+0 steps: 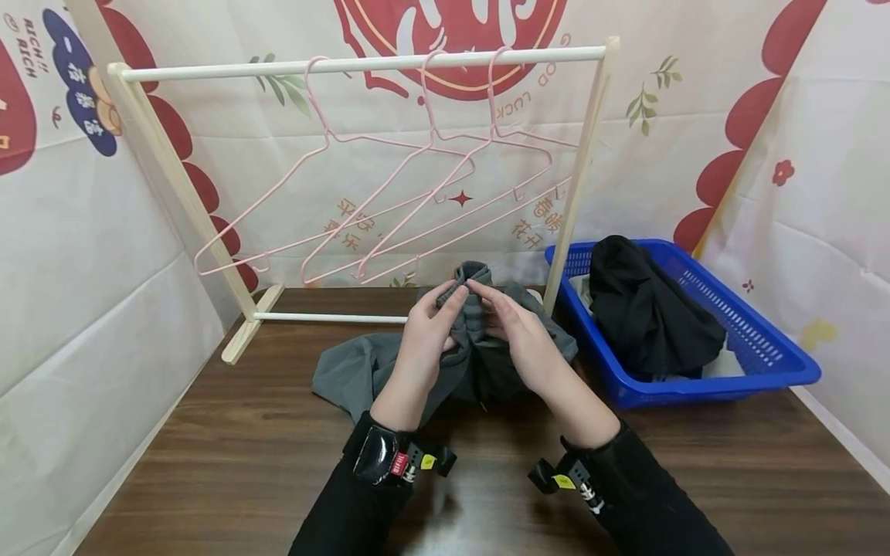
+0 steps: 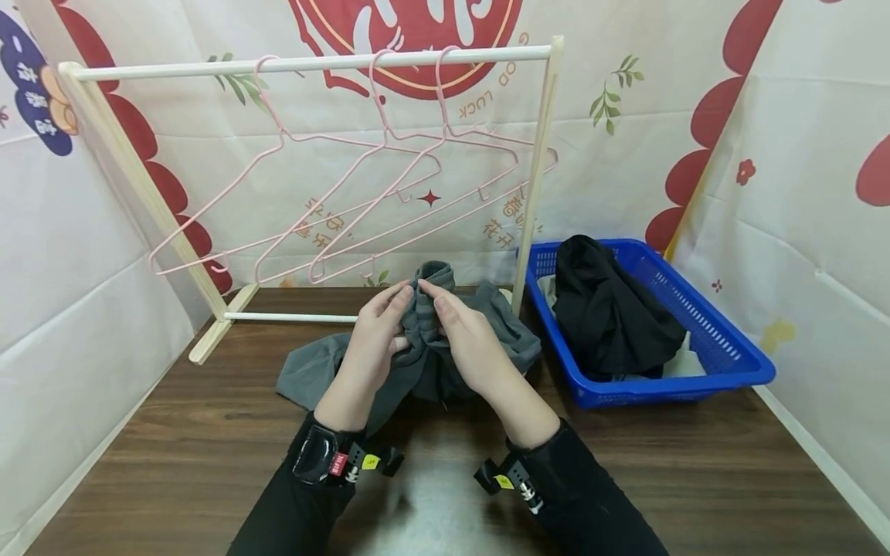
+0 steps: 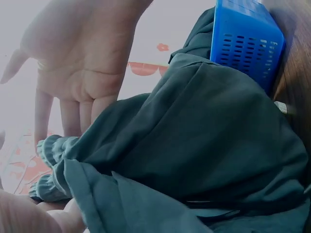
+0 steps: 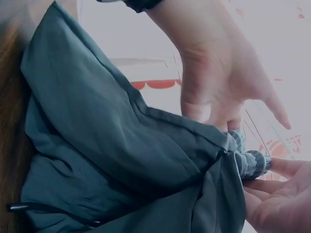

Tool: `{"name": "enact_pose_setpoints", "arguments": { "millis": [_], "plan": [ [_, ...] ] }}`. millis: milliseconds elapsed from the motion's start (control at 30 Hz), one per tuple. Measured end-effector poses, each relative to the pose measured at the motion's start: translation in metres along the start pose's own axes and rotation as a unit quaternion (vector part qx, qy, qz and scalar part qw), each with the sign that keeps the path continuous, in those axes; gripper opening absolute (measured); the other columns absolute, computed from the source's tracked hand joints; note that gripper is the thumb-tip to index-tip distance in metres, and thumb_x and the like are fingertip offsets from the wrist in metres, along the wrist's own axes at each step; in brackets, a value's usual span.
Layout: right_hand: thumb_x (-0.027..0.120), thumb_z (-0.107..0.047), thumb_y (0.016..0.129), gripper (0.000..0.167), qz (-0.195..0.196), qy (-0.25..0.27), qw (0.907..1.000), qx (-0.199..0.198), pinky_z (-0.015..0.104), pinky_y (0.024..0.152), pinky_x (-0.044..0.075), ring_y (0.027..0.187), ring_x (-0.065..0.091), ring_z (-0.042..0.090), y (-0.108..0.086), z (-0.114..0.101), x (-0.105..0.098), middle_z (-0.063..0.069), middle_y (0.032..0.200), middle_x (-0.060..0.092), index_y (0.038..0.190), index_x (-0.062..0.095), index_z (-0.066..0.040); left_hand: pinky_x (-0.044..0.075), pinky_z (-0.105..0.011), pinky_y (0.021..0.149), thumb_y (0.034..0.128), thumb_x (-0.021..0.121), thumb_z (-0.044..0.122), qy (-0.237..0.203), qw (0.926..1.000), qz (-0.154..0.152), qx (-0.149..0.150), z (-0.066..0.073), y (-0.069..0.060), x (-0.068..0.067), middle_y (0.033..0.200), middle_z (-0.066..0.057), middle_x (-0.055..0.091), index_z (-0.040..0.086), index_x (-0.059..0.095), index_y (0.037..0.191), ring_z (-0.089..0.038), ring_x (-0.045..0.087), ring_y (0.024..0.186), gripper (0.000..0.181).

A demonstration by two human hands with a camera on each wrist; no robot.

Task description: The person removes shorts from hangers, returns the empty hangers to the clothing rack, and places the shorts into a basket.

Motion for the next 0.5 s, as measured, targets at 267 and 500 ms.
{"name": "enact_pose_setpoints", "arguments": {
  "millis": [267, 500],
  "plan": [
    [0.014, -0.063, 0.100, 0.079, -0.026, 0.071, 0.9949, -0.067, 0.057, 0.107, 0.029, 0.137, 0.036, 0.035, -0.006, -0.012, 0.007, 0.020, 0.152, 0.034, 0.153, 0.030, -0.007, 0.047, -0.041, 0.095, 0.0826, 0.080, 0.022, 0.023, 0.9971, 0.013, 0.071, 0.011, -0.002, -0.001, 0.135, -0.009, 0.051, 0.010, 0.048, 0.141, -0.022, 0.055, 0.117, 0.068],
    [0.014, -0.062, 0.100, 0.077, -0.056, 0.038, 0.9911, -0.114, 0.058, 0.109, 0.025, 0.138, 0.035, 0.032, -0.009, -0.020, 0.009, 0.018, 0.151, 0.037, 0.153, 0.029, -0.008, 0.051, -0.038, 0.088, 0.0764, 0.085, 0.021, 0.071, 0.9919, 0.046, 0.095, 0.017, -0.004, -0.008, 0.130, -0.004, 0.052, 0.014, 0.052, 0.133, -0.021, 0.057, 0.111, 0.066]
  ]
}}
Point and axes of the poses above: each hand's wrist, its own y-axis towards the middle knuckle, its own x-axis out of the palm, z = x × y, the point moved 9 cm from there along y, towards the middle knuckle
